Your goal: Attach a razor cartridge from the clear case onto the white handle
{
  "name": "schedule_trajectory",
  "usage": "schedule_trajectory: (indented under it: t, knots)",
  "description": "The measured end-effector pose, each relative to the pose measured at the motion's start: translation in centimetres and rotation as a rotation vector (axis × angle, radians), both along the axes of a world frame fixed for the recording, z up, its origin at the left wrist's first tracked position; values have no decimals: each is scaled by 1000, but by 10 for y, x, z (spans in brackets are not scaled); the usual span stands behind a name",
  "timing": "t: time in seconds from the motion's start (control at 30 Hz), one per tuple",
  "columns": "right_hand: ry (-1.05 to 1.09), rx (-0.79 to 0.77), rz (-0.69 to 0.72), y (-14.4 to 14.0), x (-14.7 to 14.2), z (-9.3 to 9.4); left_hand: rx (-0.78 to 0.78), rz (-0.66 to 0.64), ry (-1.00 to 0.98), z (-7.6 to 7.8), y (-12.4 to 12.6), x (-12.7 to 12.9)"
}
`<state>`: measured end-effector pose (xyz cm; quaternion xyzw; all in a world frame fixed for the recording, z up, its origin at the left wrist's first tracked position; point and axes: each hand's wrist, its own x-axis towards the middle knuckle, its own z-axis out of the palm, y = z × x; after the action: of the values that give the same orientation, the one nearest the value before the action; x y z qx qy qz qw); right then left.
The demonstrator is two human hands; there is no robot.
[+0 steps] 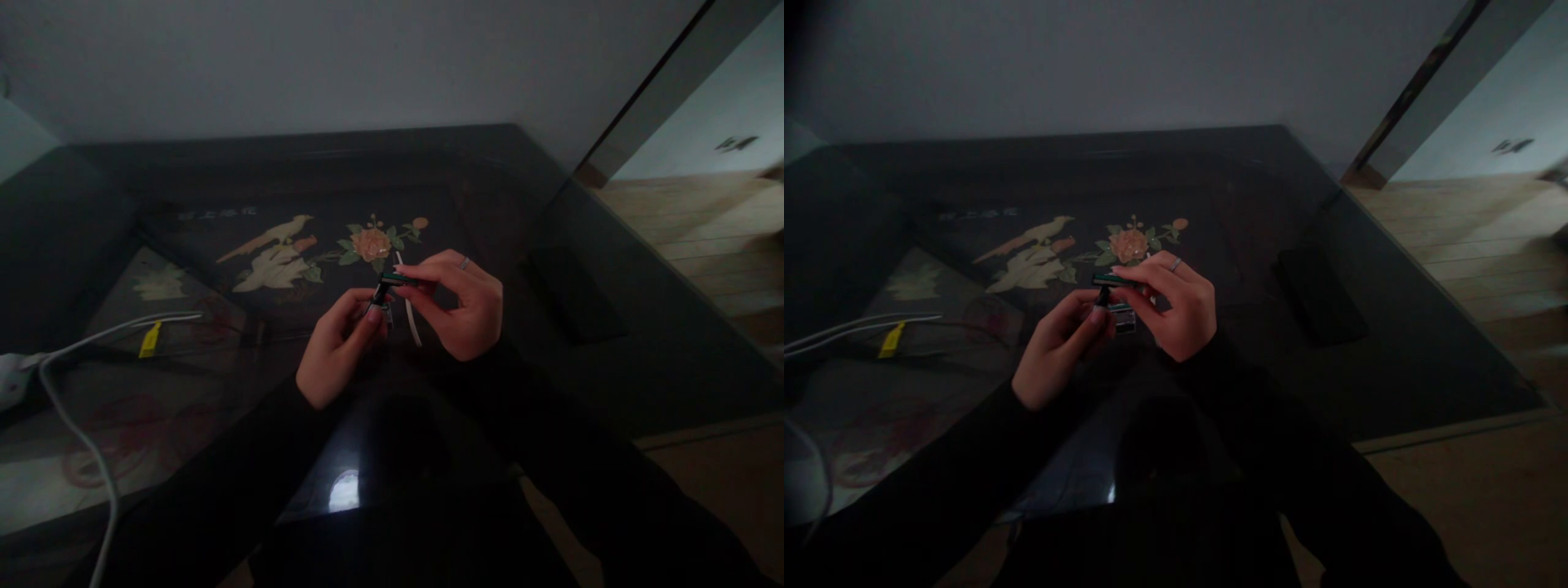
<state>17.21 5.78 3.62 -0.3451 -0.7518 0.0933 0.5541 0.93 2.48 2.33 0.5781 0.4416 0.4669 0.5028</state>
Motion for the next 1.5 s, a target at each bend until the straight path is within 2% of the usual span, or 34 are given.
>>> schedule_trajectory:
  t: [0.17,0.33,0.53,0.7,0.83,1.0,1.17,1.33,1.5]
  knots:
    - [8,17,13,1,0,0,-2,11,8,1,0,0]
    - [50,-56,-4,2,1,0,-72,42,-62,-4,2,-1]
    - [-10,-82,40,4,-1,-7,-3,111,-146,-8,10,-5]
    - [-32,-99,72,3,-3,-9,3,104,-94,-8,12,-7]
    - [98,-224,48,6,-1,-6,12,85,-57,-5,7,-3]
    - [264,-383,121,11,1,-7,36,121,-10,3,-2,-1]
    - [272,-446,168,12,0,-12,60,178,34,4,-1,-2]
    - [275,-490,145,18,3,-15,-2,192,20,0,6,-5]
    - [280,-534,137,23,6,-13,35,247,-42,-7,15,-12]
